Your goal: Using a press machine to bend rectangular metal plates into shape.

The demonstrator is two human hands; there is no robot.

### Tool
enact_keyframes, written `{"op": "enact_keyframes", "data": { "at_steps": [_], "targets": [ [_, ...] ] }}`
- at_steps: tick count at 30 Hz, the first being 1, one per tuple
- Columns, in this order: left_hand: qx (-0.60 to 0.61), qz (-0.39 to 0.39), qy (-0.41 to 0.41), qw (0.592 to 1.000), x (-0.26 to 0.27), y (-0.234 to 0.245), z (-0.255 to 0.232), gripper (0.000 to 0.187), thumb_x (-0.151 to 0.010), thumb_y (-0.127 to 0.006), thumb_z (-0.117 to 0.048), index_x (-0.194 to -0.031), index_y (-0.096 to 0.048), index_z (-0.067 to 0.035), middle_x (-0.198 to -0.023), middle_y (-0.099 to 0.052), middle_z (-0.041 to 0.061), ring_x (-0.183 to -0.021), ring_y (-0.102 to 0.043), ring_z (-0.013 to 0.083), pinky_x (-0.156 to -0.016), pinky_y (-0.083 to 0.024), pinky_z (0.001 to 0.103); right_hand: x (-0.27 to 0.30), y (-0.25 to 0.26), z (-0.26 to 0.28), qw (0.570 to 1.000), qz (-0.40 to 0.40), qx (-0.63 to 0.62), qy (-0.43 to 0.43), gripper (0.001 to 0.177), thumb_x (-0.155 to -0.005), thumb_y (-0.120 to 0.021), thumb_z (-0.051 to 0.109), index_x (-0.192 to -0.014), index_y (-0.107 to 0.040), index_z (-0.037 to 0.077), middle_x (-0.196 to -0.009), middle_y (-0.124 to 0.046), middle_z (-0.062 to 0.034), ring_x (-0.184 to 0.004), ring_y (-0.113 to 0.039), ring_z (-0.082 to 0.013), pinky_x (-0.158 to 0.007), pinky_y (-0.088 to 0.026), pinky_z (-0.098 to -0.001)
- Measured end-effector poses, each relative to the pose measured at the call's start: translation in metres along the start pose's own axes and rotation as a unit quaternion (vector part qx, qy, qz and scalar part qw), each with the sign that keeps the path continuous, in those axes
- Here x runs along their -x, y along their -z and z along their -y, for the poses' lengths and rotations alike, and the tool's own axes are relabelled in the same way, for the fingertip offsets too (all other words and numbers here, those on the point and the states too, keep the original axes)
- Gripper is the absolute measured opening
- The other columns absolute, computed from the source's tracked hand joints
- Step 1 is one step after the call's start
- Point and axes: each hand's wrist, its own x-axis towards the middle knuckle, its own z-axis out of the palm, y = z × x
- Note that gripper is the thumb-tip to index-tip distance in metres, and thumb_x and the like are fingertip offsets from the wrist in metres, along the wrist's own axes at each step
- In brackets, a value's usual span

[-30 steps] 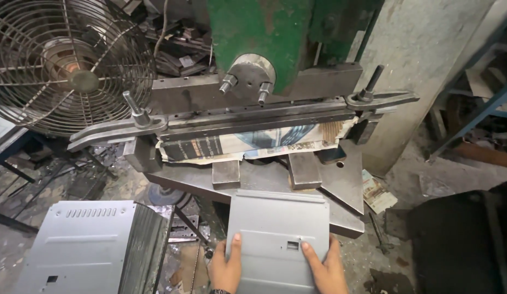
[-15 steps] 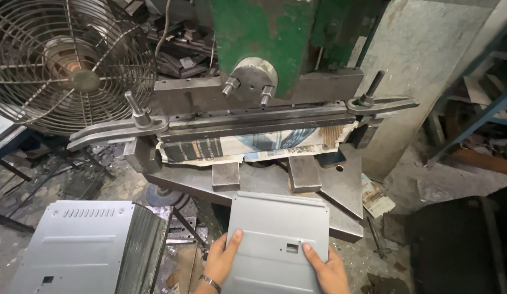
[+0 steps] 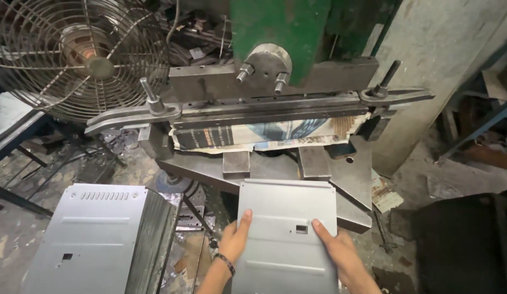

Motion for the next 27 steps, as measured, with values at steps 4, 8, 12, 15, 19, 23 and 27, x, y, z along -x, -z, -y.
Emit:
{"op": "enact_keyframes", "data": {
  "at_steps": [4,8,12,15,19,23,27],
  "targets": [
    [0.104,0.042,-0.039,0.993,-0.02,-0.007,0.032,0.082,-0.086,-0.056,-0.069,-0.127,-0.071,0.001,-0.124,-0.075,0.011,-0.119,-0.063,0.0217,-0.106,-0.044,0.032,0.005,-0.006,-0.009,0.996,0.005,0.002,0.087,0.079,-0.082,-0.071,0.045,-0.146,-0.05,0.002,-0.131,-0.07,-0.0146,-0.121,-0.063,-0.0221,-0.102,-0.045,-0.0337],
    [0.15,0.122,-0.048,0.98,-0.023,0.019,0.03,0.082,-0.091,-0.054,-0.066,-0.141,-0.056,-0.002,-0.139,-0.065,0.008,-0.128,-0.058,0.0189,-0.109,-0.041,0.031,0.013,0.0,0.0,0.999,0.015,-0.007,0.041,0.087,-0.082,-0.073,0.045,-0.15,-0.043,-0.001,-0.137,-0.067,-0.0202,-0.125,-0.063,-0.0283,-0.106,-0.047,-0.0384],
    [0.323,0.173,0.059,0.928,-0.009,0.01,0.016,0.087,-0.09,-0.048,-0.068,-0.145,-0.056,-0.002,-0.138,-0.065,0.012,-0.122,-0.061,0.0233,-0.102,-0.047,0.037,0.007,-0.001,0.001,0.996,0.002,-0.084,-0.042,0.09,-0.089,-0.063,0.057,-0.155,-0.037,0.002,-0.148,-0.055,-0.0108,-0.133,-0.053,-0.023,-0.11,-0.039,-0.037],
    [0.346,0.162,0.034,0.924,-0.013,-0.002,0.016,0.081,-0.089,-0.056,-0.063,-0.146,-0.054,-0.005,-0.141,-0.064,0.006,-0.124,-0.059,0.016,-0.104,-0.045,0.032,0.004,-0.008,0.007,0.997,0.005,-0.08,-0.016,0.089,-0.087,-0.064,0.058,-0.151,-0.043,0.0,-0.146,-0.059,-0.0132,-0.129,-0.056,-0.0242,-0.108,-0.042,-0.0372],
    [0.198,0.109,-0.049,0.973,-0.006,-0.003,0.006,0.069,-0.083,-0.072,-0.052,-0.129,-0.07,0.0,-0.121,-0.075,0.009,-0.108,-0.066,0.0147,-0.096,-0.05,0.03,-0.007,-0.003,-0.011,0.999,-0.002,-0.026,-0.019,0.078,-0.083,-0.071,0.051,-0.136,-0.065,-0.006,-0.13,-0.073,-0.019,-0.116,-0.068,-0.0288,-0.1,-0.049,-0.0404],
    [0.198,0.079,-0.007,0.977,0.006,-0.003,-0.005,0.067,-0.08,-0.077,-0.051,-0.12,-0.075,0.002,-0.112,-0.078,0.008,-0.104,-0.069,0.017,-0.093,-0.051,0.03,-0.007,-0.002,-0.009,0.999,-0.031,-0.003,-0.019,0.074,-0.083,-0.073,0.05,-0.131,-0.068,-0.006,-0.125,-0.075,-0.0174,-0.113,-0.068,-0.0285,-0.1,-0.049,-0.0402],
    [0.152,0.059,0.031,0.986,0.014,0.0,-0.016,0.074,-0.078,-0.076,-0.057,-0.119,-0.074,0.004,-0.11,-0.078,0.011,-0.102,-0.071,0.0189,-0.093,-0.052,0.031,-0.003,0.0,-0.001,0.998,-0.036,-0.004,-0.06,0.077,-0.082,-0.075,0.05,-0.132,-0.067,-0.008,-0.127,-0.074,-0.0196,-0.114,-0.069,-0.0307,-0.1,-0.049,-0.0411]
  ]
}}
